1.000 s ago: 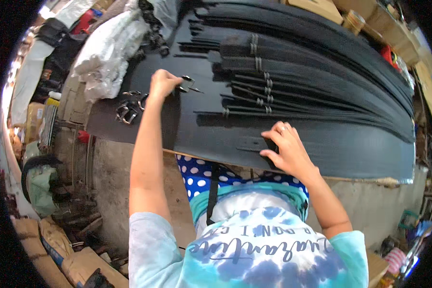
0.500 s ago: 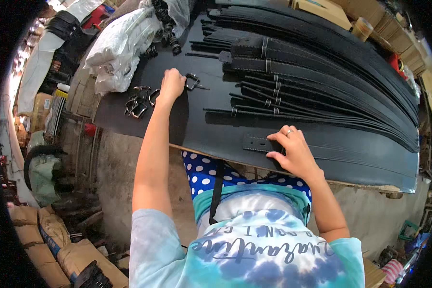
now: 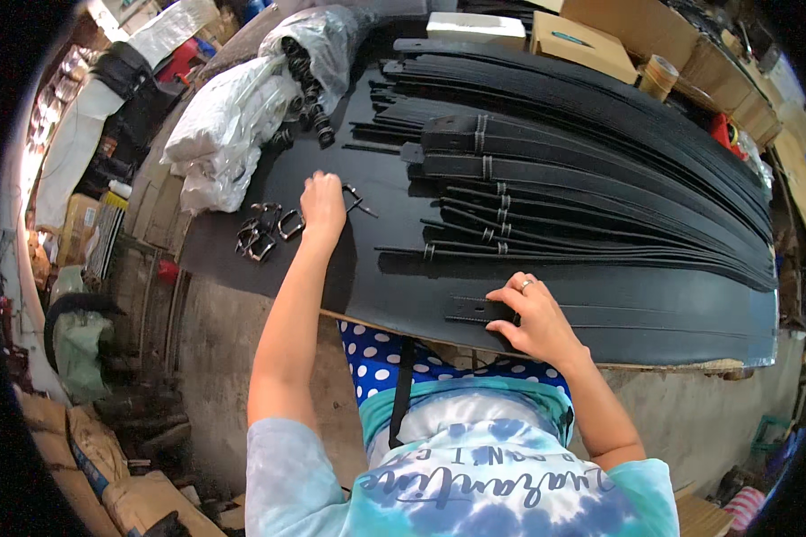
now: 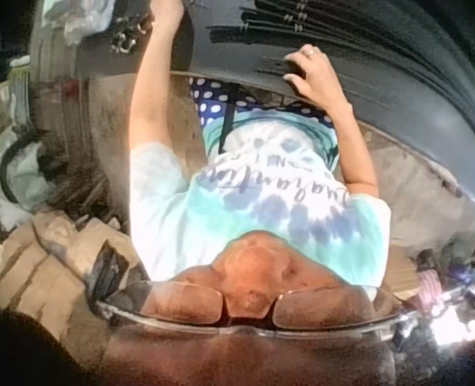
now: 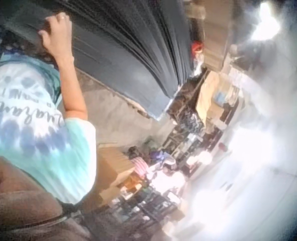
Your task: The person assembles belts by fitting metal buckles onto the ends of leather straps and securing them by hand.
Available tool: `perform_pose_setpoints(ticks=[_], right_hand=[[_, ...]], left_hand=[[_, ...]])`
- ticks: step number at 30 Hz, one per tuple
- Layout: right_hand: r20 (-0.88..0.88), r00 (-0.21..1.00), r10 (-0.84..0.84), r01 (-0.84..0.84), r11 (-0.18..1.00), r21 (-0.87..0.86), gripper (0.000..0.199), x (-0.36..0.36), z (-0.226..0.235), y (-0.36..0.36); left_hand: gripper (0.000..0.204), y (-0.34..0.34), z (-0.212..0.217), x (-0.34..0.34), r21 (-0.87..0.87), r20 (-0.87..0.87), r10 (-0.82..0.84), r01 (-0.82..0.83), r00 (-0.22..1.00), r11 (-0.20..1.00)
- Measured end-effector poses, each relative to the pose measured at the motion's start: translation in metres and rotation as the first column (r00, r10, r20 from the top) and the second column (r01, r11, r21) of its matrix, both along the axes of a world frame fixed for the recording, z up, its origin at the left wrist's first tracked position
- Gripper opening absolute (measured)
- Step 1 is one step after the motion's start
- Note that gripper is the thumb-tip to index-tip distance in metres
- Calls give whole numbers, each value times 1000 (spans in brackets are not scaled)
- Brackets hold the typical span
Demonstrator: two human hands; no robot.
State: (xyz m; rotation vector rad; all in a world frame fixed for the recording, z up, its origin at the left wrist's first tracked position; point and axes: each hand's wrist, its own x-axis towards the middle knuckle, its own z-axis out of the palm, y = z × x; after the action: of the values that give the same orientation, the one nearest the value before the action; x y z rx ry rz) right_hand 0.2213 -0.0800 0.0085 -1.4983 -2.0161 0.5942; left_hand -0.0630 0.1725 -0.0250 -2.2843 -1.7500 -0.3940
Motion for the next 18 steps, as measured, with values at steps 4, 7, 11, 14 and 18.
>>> perform_pose_setpoints(ticks=[4,7,11,14,18], right_hand=[[-7,1000,-11,11,999,32,36,1,-5,-4],[-27,1000,2,0,998,61,35,5,-8,-3],[-40,999,14,-10,996,84,35,7,-6,0],[-38,998,57,-57,998,8,33,10,6,2],[-111,992,66,-75,994,-82,32,12,15,2]], left_hand=[[7,-6,-4,-5,50,-95,-105,110,990,993],[8,-3,0,-14,176,90,-216,198,972,964],[16,-19,19,-23,-19,530,-149,187,835,982],[14,-29,32,-19,-192,682,-6,187,731,963],[11,-44,41,-22,-321,943,255,389,212,863]])
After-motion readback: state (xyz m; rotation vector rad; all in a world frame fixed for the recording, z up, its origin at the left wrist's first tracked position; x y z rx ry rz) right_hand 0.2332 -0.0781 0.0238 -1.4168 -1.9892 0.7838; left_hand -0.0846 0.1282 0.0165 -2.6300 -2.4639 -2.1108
